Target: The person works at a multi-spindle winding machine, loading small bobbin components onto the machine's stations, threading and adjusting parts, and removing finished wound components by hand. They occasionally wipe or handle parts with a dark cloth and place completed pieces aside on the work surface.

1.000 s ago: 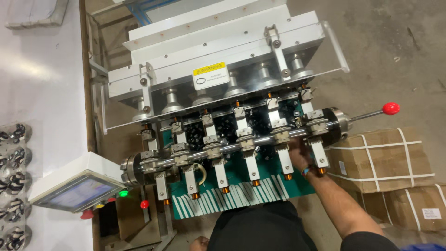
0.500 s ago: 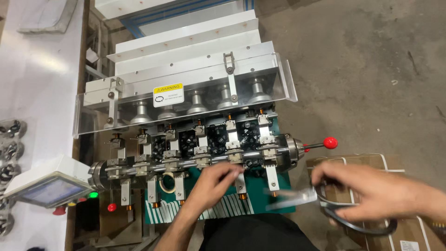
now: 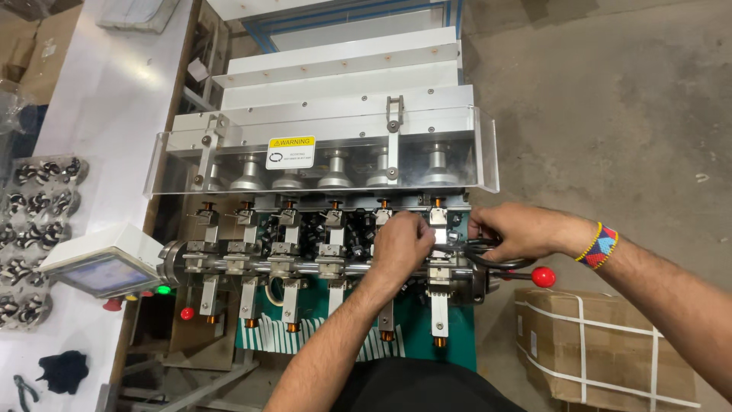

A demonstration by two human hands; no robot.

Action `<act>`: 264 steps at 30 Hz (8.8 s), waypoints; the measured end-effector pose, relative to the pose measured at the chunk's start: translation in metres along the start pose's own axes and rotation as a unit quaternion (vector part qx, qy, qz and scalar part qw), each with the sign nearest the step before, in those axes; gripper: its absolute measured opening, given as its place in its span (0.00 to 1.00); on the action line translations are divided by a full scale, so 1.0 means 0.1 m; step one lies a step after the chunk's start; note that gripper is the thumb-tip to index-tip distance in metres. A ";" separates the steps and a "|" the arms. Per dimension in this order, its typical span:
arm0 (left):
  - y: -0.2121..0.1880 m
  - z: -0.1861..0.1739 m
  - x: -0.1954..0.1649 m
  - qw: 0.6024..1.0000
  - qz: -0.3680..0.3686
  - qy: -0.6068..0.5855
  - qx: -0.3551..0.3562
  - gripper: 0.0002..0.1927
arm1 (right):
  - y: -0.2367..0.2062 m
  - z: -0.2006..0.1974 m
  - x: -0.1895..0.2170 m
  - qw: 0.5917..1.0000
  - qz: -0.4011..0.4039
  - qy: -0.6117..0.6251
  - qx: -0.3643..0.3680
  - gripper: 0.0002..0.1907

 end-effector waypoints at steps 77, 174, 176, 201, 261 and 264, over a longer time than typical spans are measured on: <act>-0.34 -0.37 1.37 0.984 0.034 0.012 -0.175 0.03 | 0.24 1.19 1.32 0.997 -0.009 0.006 0.073 0.30; -0.83 -2.20 4.21 0.966 -0.071 -0.032 -0.248 0.02 | 2.32 2.28 2.96 0.998 0.038 0.054 0.022 0.26; -0.79 -2.12 4.15 0.961 -0.039 -0.019 -0.273 0.02 | 2.02 2.62 2.58 0.952 0.051 0.291 0.081 0.17; -1.56 -1.26 1.71 0.957 0.210 -0.036 -0.197 0.10 | 1.12 2.91 -0.06 0.806 0.114 0.085 -0.575 0.18; -2.88 -0.12 2.91 0.914 -0.011 -0.194 0.357 0.20 | 0.51 4.22 1.84 0.920 -0.079 0.133 -0.359 0.09; -2.80 -0.12 2.80 0.811 -0.060 -0.510 0.280 0.24 | 0.44 4.27 2.09 0.901 -0.048 0.170 -0.397 0.10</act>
Point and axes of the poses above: each hand's wrist, its own y-axis towards the middle knuckle, its own z-axis out of the palm, x = y × z, the point moved 4 cm from there along y, towards the middle knuckle, and after that the axes turned 12 degrees about y, right-handed, at the moved point
